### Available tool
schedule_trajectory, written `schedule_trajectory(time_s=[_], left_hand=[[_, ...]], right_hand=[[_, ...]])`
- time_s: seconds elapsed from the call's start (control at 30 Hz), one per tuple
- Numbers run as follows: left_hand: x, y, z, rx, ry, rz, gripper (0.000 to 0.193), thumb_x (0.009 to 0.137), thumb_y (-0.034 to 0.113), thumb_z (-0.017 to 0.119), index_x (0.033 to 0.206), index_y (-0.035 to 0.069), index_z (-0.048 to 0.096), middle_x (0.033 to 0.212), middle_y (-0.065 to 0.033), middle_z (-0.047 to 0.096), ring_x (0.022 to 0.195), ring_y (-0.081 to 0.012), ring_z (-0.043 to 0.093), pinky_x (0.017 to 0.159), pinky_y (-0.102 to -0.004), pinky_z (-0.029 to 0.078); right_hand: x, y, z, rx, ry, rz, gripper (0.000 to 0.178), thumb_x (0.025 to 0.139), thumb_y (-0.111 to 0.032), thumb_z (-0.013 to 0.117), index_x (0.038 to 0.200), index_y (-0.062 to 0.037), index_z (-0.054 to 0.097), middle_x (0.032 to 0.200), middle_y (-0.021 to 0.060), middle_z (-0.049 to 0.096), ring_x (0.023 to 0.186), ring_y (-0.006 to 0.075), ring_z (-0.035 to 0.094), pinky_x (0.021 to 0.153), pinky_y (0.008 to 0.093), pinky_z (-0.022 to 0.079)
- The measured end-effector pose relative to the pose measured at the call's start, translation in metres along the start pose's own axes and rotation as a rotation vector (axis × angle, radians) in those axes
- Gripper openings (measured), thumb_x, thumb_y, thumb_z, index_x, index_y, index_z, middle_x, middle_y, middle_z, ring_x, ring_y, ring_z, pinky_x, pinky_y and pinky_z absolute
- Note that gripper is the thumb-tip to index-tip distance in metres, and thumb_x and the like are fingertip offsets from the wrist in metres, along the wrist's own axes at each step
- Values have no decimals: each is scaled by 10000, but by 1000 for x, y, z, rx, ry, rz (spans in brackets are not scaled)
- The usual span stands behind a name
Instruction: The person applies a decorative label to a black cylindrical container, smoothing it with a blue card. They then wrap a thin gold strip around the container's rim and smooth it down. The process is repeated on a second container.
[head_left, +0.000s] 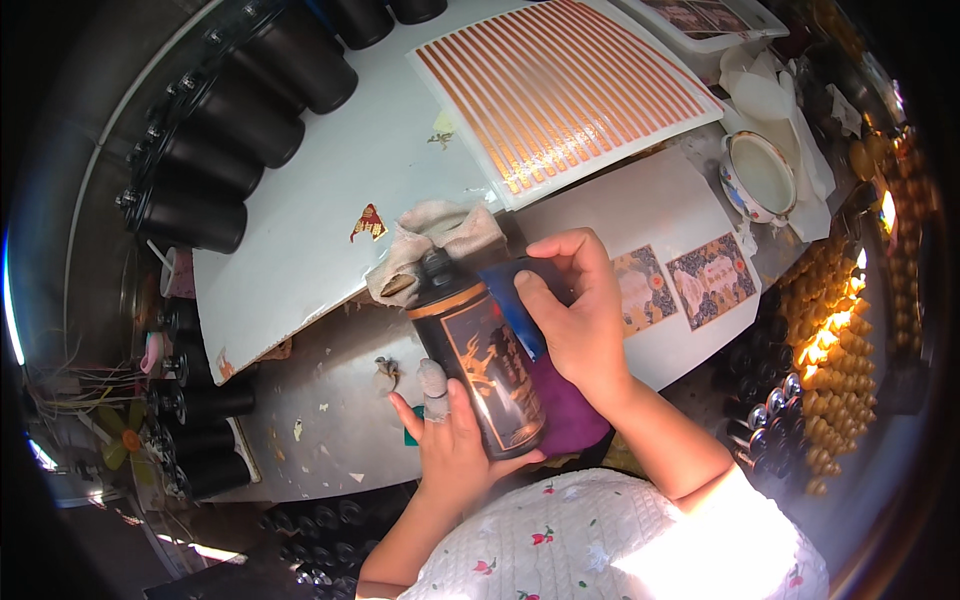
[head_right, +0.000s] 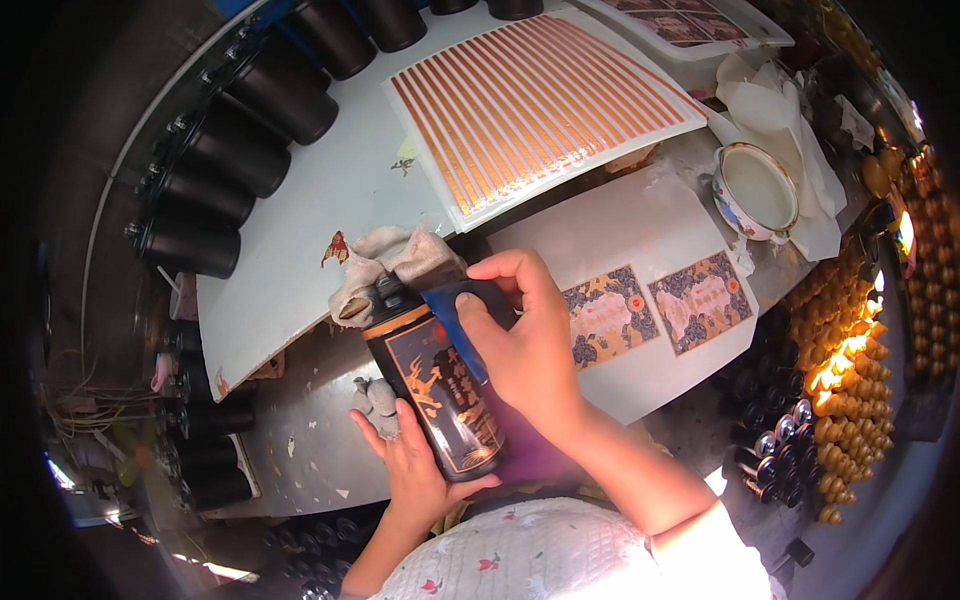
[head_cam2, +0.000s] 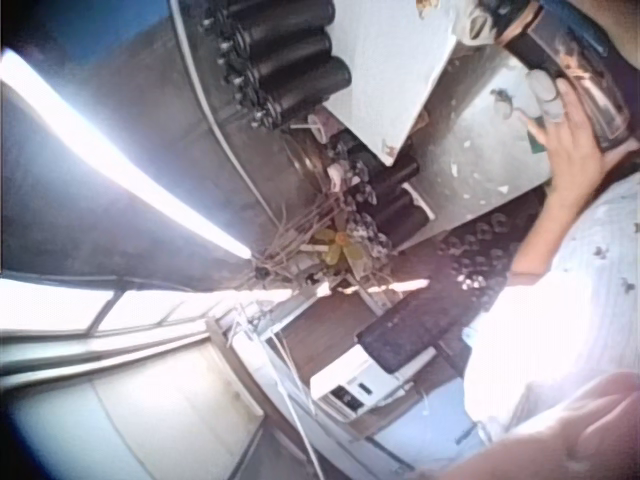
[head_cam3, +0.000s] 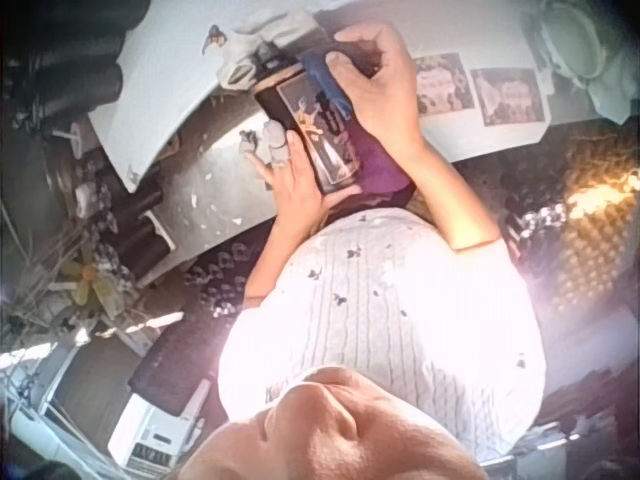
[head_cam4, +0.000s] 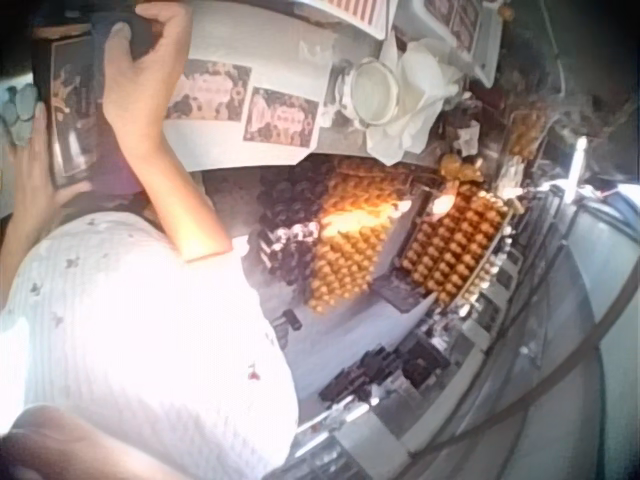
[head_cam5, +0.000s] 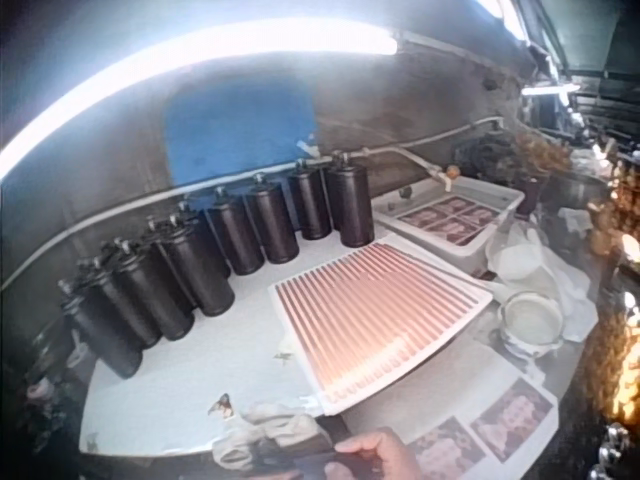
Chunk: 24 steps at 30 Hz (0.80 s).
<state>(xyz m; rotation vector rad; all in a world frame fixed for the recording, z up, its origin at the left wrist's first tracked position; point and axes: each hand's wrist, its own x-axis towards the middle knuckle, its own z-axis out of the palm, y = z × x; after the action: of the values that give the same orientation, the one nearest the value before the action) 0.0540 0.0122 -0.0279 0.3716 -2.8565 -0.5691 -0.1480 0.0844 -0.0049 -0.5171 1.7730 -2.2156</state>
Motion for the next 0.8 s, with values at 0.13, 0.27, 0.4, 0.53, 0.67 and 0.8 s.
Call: schedule_trajectory(time_s=[0.13,0.27,0.4,0.53,0.67,0.8], left_hand=[[-1,-18,3,-103,-27,14,1498,629,691,809,1511,-107,-102,1424,-243,487,1309,-456,484,1094,-736,-117],[3,9,2,103,132,90,1261,670,661,801,1491,-87,204,1464,-229,449,1408,-446,364,1074,-761,-102],[-1,3,5,99,80,35,1168,661,663,801,1480,-14,315,1469,-203,457,1448,-430,316,1071,-766,-93],[-22,-29,23,-64,38,-10,1291,644,675,798,1476,-103,191,1444,-194,486,1392,-449,390,1071,-766,-105],[-2,7,3,114,88,9,1166,692,630,802,1515,32,234,1453,-181,494,1406,-426,403,1083,-751,-100],[-2,-5,9,174,168,144,1177,754,680,717,1532,-43,208,1499,-225,430,1430,-437,357,1099,-747,-72]], right_hand=[[0,-6,0,189,4,163,203,906,38,625,1078,-24,539,932,62,608,780,91,607,727,242,501],[-1,1,3,202,14,145,213,907,30,632,1088,-27,537,938,43,596,841,81,586,758,238,491],[-3,10,2,165,36,109,223,901,20,645,1092,-23,539,952,29,588,890,74,561,791,242,485],[-4,11,3,208,36,84,221,895,23,647,1086,-23,544,958,29,586,883,76,562,792,242,484],[-4,9,5,153,28,41,219,893,31,644,1081,-25,547,952,26,583,881,75,562,789,242,482],[-5,10,4,184,44,77,218,883,34,649,1070,-21,551,946,29,589,877,79,568,792,245,481]])
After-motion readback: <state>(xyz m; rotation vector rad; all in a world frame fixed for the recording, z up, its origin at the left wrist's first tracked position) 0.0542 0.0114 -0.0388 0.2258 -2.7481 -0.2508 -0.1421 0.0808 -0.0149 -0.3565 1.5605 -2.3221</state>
